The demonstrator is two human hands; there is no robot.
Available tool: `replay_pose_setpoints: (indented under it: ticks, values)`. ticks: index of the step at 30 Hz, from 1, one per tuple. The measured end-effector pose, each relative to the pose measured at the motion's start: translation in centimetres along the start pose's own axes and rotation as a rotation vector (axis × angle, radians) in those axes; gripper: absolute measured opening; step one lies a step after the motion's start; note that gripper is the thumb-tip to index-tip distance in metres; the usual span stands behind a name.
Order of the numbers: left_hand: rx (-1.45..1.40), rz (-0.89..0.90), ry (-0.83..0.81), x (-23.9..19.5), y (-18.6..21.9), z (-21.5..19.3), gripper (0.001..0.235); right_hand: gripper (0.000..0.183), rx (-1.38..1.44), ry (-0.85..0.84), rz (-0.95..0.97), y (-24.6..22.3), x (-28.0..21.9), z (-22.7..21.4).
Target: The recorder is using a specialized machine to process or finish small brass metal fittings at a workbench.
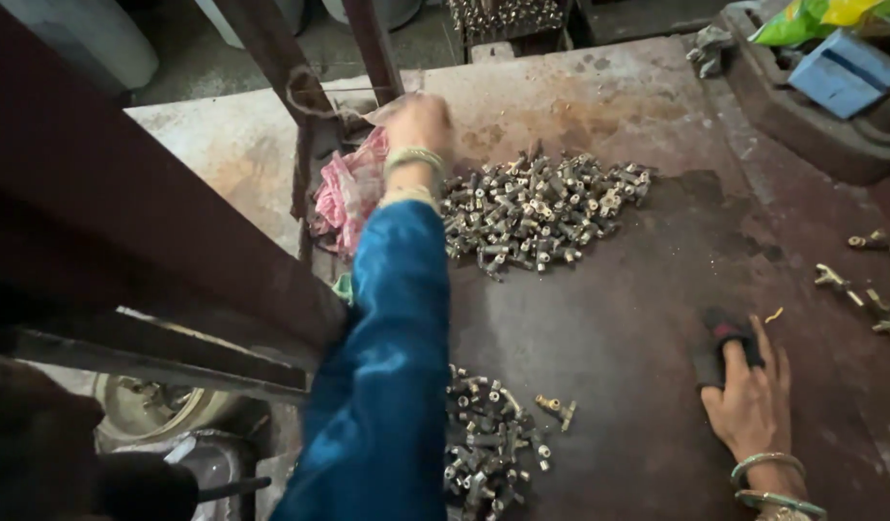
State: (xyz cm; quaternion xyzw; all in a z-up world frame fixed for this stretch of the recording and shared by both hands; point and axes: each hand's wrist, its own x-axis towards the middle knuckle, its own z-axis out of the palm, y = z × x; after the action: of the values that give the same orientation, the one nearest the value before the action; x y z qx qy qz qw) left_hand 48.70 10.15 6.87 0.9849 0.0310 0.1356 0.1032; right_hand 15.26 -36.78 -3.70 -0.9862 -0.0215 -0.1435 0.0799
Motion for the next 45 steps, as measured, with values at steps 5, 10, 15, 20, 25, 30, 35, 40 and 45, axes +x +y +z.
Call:
replay_pose_setpoints:
  ticks: [5, 10, 15, 20, 25, 30, 35, 40, 45]
  values:
    - [-0.224, -0.127, -0.287, -7.0, 4.4, 2.3, 0.059, 0.063, 0.038, 0.03, 0.043, 0.6, 0.4, 0.0]
    - [-0.134, -0.256, -0.156, -12.5, 4.3, 3.2, 0.071, 0.062, 0.043, -0.002, 0.008, 0.0, 0.1, -0.6]
    - [-0.222, -0.322, -0.037, -18.8, 5.2, -0.2, 0.066, 0.06, 0.02, 0.036, 0.021, 0.0, 0.1, 0.0]
    - [-0.4, -0.183, 0.003, -28.2, 5.7, -3.2, 0.054, 0.065, 0.022, 0.072, -0.026, 0.4, -0.2, 0.3]
    - [-0.433, 0.068, -0.004, -36.5, 5.3, -9.6, 0.048, 0.064, 0.022, 0.07, -0.03, 0.3, -0.8, 0.9]
    - [-0.157, 0.306, -0.231, -33.4, 7.8, -13.9, 0.062, 0.066, -0.012, 0.108, -0.014, 0.1, -0.2, 0.3]
    - [-0.336, 0.083, -0.116, -23.7, 10.5, -4.4, 0.085, 0.065, 0.037, 0.082, -0.002, -0.5, 0.0, -0.7]
    - [-0.116, -0.062, -0.017, -24.5, 13.5, -1.8, 0.086, 0.065, 0.005, 0.058, 0.03, 0.1, -0.1, 0.0]
    - [-0.232, 0.007, -0.286, -26.4, 11.8, -4.9, 0.075, 0.065, 0.036, 0.056, 0.028, 0.1, -0.1, 0.2]
